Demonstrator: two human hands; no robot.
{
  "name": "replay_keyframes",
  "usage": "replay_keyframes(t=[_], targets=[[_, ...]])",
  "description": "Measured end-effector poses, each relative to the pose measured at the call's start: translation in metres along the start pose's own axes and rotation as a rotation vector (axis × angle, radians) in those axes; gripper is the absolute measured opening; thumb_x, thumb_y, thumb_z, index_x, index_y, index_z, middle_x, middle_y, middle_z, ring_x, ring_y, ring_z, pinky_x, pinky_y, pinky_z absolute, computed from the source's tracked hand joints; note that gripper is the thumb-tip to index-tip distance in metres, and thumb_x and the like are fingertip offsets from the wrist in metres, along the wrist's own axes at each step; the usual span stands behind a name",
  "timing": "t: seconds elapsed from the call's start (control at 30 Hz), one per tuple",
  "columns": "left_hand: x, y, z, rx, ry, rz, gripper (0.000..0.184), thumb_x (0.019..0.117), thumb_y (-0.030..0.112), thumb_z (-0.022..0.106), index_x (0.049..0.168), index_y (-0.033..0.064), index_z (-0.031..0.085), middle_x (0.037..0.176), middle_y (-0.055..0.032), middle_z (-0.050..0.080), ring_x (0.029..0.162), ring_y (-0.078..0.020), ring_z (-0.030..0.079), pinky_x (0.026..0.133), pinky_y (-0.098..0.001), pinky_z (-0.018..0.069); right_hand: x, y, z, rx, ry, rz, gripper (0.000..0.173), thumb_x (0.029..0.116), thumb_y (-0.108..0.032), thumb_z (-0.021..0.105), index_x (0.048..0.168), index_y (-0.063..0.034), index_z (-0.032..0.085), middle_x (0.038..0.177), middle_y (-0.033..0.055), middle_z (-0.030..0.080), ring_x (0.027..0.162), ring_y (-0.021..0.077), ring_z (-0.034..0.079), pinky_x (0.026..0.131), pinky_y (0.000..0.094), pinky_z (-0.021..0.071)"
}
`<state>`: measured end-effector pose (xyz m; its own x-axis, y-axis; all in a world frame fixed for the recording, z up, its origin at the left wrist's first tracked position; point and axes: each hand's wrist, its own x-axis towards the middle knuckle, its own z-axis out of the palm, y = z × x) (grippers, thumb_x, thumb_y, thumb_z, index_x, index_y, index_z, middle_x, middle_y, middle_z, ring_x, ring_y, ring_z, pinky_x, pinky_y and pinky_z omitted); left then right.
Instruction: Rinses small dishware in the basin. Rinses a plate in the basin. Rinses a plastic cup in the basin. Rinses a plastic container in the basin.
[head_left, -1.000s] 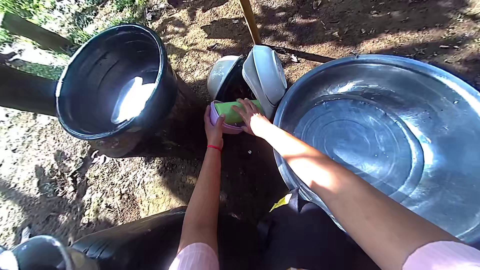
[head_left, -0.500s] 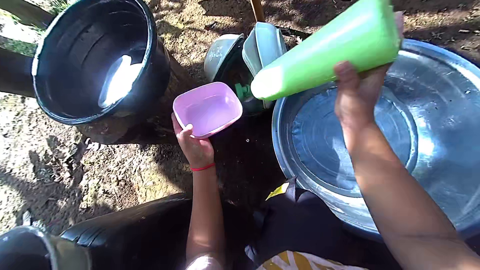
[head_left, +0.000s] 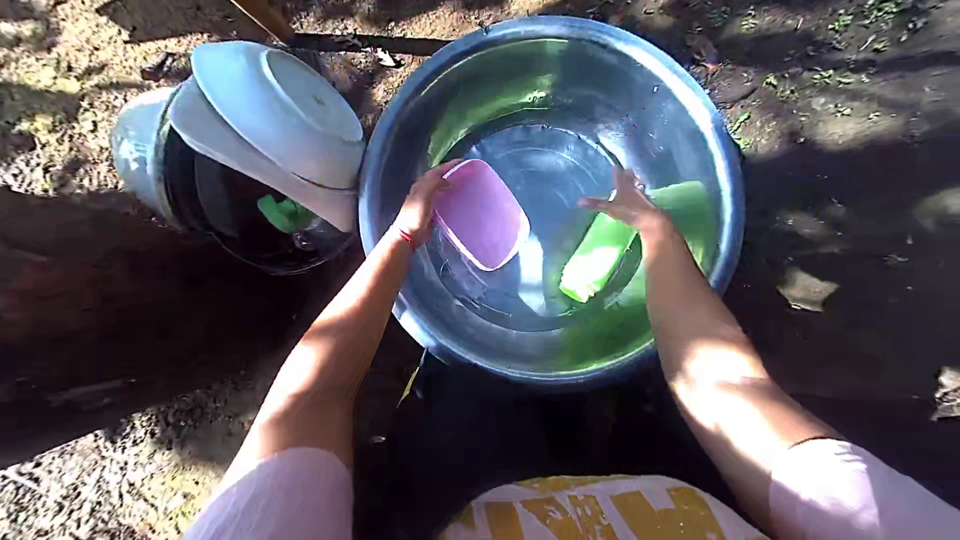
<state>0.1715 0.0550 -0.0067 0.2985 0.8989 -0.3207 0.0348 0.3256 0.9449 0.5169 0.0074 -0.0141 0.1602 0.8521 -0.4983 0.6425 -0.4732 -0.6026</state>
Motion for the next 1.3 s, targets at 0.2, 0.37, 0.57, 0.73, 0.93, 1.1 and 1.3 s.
replay_keyframes(t=[0.2, 0.37, 0.57, 0.73, 0.93, 1.1, 1.3], targets=[[0.069, -0.043, 0.04, 0.063, 0.074, -0.128, 0.053, 0.1132, 0.036, 0.023, 0.145, 0.0028, 0.05, 0.138, -0.0157, 0.06, 0.126, -0.0218, 0.058, 0.106, -0.0404, 0.0463, 0.032, -0.048, 0.06, 0.677, -0.336, 0.031, 0.052, 0.1068, -0.022, 0.048, 0.157, -0.012, 0.035, 0.137, 0.0181, 0.058, 0.117, 0.0249, 0.061, 0.097, 0.0426, 0.0525], [0.05, -0.131, 0.048, 0.491, 0.565, -0.402, 0.047, 0.1089, 0.032, 0.045, 0.142, 0.0003, 0.056, 0.145, -0.03, 0.052, 0.138, -0.0457, 0.046, 0.113, -0.063, 0.0344, 0.072, -0.031, 0.06, 0.003, 0.357, -0.017, 0.079, 0.0981, -0.023, 0.065, 0.164, -0.0093, 0.023, 0.153, 0.0318, 0.041, 0.14, 0.0482, 0.043, 0.113, 0.0591, 0.0383], [0.057, -0.13, 0.109, 0.081, 0.234, -0.006, 0.036, 0.1086, 0.008, 0.039, 0.131, -0.014, 0.056, 0.13, -0.0285, 0.062, 0.124, -0.029, 0.06, 0.11, -0.0399, 0.0448, 0.069, -0.07, 0.116, -0.016, 0.314, -0.097, 0.078, 0.09, -0.018, 0.072, 0.16, -0.0165, 0.037, 0.142, 0.0344, 0.047, 0.127, 0.0528, 0.048, 0.101, 0.0639, 0.0439], [0.039, -0.086, 0.087, 1.189, -0.255, 0.162, 0.046, 0.1068, 0.027, 0.053, 0.139, -0.0048, 0.057, 0.138, -0.028, 0.06, 0.132, -0.0456, 0.054, 0.116, -0.0587, 0.0335, 0.077, -0.036, 0.139, 0.837, -0.073, 0.104, 0.049, 0.1077, -0.017, 0.051, 0.154, -0.0056, 0.04, 0.144, 0.02, 0.055, 0.127, 0.0276, 0.058, 0.105, 0.0464, 0.0494], [0.002, -0.006, 0.09, 1.348, -0.422, 0.19, 0.028, 0.1001, -0.003, 0.052, 0.122, -0.0012, 0.07, 0.105, -0.0236, 0.073, 0.104, -0.0411, 0.068, 0.102, -0.0563, 0.0426, 0.066, -0.022, 0.154, 1.262, -0.413, 0.101, 0.054, 0.1099, -0.05, 0.027, 0.142, -0.0118, 0.047, 0.117, 0.0082, 0.066, 0.103, 0.0158, 0.066, 0.088, 0.0356, 0.0566], [0.028, 0.002, 0.049, 0.355, -0.178, 0.118, 0.032, 0.1055, 0.01, 0.051, 0.133, -0.0044, 0.059, 0.111, -0.0149, 0.07, 0.096, -0.0173, 0.068, 0.091, -0.0379, 0.0557, 0.067, -0.015, 0.153, 1.452, -0.27, -0.088, 0.069, 0.1071, -0.06, 0.013, 0.139, -0.0112, 0.049, 0.123, 0.0072, 0.066, 0.115, 0.0193, 0.063, 0.099, 0.0423, 0.0538], [0.053, -0.111, 0.027, 0.216, 0.599, -0.144, 0.043, 0.1072, 0.028, 0.051, 0.133, -0.0054, 0.06, 0.128, -0.0264, 0.064, 0.122, -0.035, 0.06, 0.108, -0.0533, 0.0426, 0.066, -0.011, 0.138, 1.27, 0.047, 0.157, 0.044, 0.1092, -0.03, 0.048, 0.145, -0.0036, 0.047, 0.135, 0.0146, 0.06, 0.122, 0.0216, 0.06, 0.105, 0.0418, 0.0502]])
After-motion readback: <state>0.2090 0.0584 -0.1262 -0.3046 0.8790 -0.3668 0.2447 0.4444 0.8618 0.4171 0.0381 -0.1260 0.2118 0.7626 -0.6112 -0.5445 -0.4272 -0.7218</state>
